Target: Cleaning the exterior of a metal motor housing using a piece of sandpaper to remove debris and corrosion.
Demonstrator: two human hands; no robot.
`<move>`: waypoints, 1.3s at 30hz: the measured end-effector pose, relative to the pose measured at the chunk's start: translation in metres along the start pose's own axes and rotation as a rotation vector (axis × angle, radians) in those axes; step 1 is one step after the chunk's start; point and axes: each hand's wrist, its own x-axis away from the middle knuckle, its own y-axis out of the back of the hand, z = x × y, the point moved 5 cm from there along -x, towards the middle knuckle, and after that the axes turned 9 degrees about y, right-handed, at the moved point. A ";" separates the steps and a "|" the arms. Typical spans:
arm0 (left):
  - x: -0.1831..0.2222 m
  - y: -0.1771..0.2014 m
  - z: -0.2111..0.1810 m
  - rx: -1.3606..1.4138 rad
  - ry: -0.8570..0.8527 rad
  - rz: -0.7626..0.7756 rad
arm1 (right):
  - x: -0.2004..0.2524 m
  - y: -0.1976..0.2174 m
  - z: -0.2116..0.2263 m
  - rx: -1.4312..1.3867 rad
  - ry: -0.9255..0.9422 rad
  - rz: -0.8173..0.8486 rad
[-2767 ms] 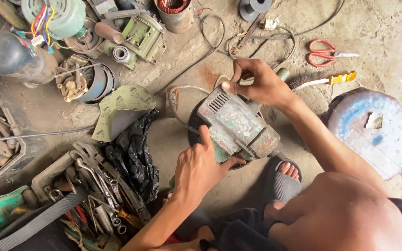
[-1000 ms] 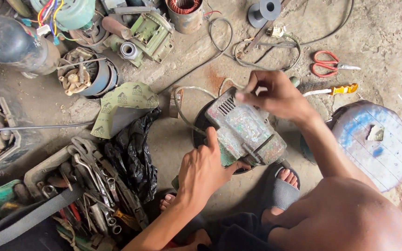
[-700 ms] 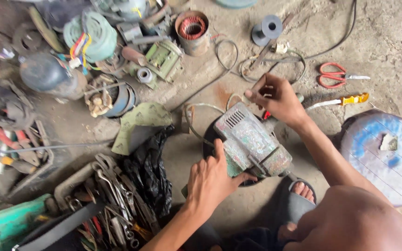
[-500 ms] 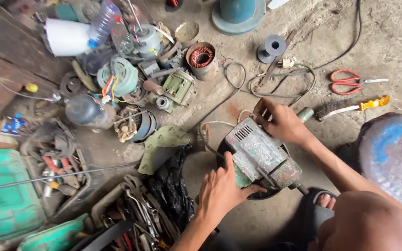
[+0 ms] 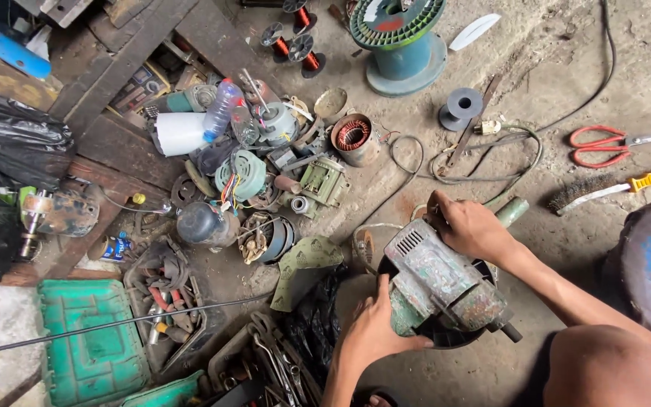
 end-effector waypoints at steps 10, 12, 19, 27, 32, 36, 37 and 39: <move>-0.005 -0.011 0.012 -0.034 -0.057 0.020 | 0.002 -0.003 -0.001 0.026 0.018 -0.025; -0.007 -0.012 0.013 -0.030 -0.064 0.013 | 0.002 -0.003 -0.001 0.017 0.021 -0.040; -0.004 -0.008 0.007 -0.048 -0.008 0.044 | 0.001 -0.003 -0.003 -0.035 -0.045 0.028; -0.004 -0.006 0.006 -0.039 0.059 0.021 | 0.000 -0.005 -0.007 -0.030 -0.056 0.047; -0.006 -0.007 0.008 -0.050 0.048 0.016 | 0.000 -0.007 -0.008 -0.037 -0.074 0.073; -0.007 -0.009 0.009 -0.072 0.022 0.007 | 0.000 -0.006 -0.008 -0.030 -0.076 0.072; -0.007 -0.009 0.009 -0.073 0.013 -0.003 | 0.000 -0.007 -0.009 -0.030 -0.075 0.072; -0.007 -0.009 0.008 -0.065 0.020 0.003 | 0.001 -0.008 -0.010 -0.026 -0.056 0.057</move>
